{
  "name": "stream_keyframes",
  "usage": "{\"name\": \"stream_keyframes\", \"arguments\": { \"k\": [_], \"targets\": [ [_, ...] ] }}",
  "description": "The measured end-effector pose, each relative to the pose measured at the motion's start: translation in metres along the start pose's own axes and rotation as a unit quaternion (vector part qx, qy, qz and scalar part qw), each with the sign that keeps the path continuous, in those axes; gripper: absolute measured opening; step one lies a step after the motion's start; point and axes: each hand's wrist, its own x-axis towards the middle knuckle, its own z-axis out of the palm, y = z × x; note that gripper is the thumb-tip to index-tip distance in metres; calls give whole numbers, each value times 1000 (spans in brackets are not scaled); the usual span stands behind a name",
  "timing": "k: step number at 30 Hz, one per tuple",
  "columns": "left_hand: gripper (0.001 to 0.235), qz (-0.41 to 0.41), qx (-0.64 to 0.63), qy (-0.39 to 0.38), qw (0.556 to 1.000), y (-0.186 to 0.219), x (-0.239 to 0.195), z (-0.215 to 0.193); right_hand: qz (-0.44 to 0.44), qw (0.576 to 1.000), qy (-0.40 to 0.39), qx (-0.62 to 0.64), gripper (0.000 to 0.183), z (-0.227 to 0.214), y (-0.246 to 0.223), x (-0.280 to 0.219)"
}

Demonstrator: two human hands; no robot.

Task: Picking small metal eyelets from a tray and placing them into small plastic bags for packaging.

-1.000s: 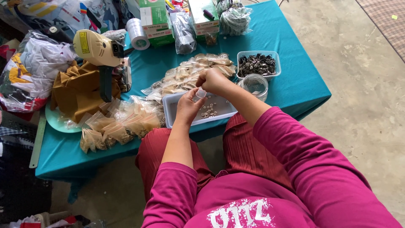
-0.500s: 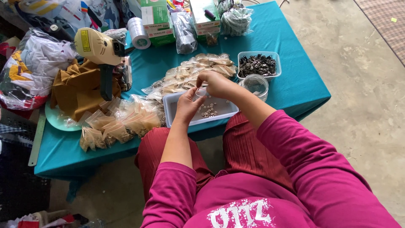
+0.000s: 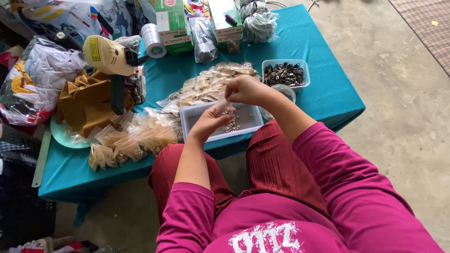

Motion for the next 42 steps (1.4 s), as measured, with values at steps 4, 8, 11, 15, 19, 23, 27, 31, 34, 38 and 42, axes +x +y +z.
{"name": "stream_keyframes", "arguments": {
  "k": [4,8,11,15,19,23,27,31,34,38,42],
  "targets": [
    [44,-22,37,8,999,10,-12,10,25,997,20,64,19,1,-5,-2],
    [36,-21,54,4,998,10,-13,13,33,995,6,95,37,1,-2,-5],
    [37,-22,75,5,997,-15,0,2,60,993,-60,81,23,-6,-2,-5],
    [60,-13,143,13,990,-16,-2,-2,86,985,-117,94,13,-12,2,0],
    [85,-3,266,119,957,-23,-2,-35,92,983,-119,104,16,-15,2,22],
    [57,100,163,282,940,18,-23,-35,86,987,-59,121,14,-4,6,61],
    [35,231,193,374,877,13,-16,-29,69,986,14,154,14,40,14,115],
    [37,418,298,359,780,27,-20,1,11,993,40,108,20,118,67,182],
    [47,443,391,387,708,35,-38,1,-29,997,58,46,29,158,74,170],
    [80,341,434,457,698,28,-67,-39,-176,982,64,20,25,117,-36,97],
    [78,91,418,327,843,11,-104,-69,-237,971,10,-16,12,102,-79,38]
  ]
}}
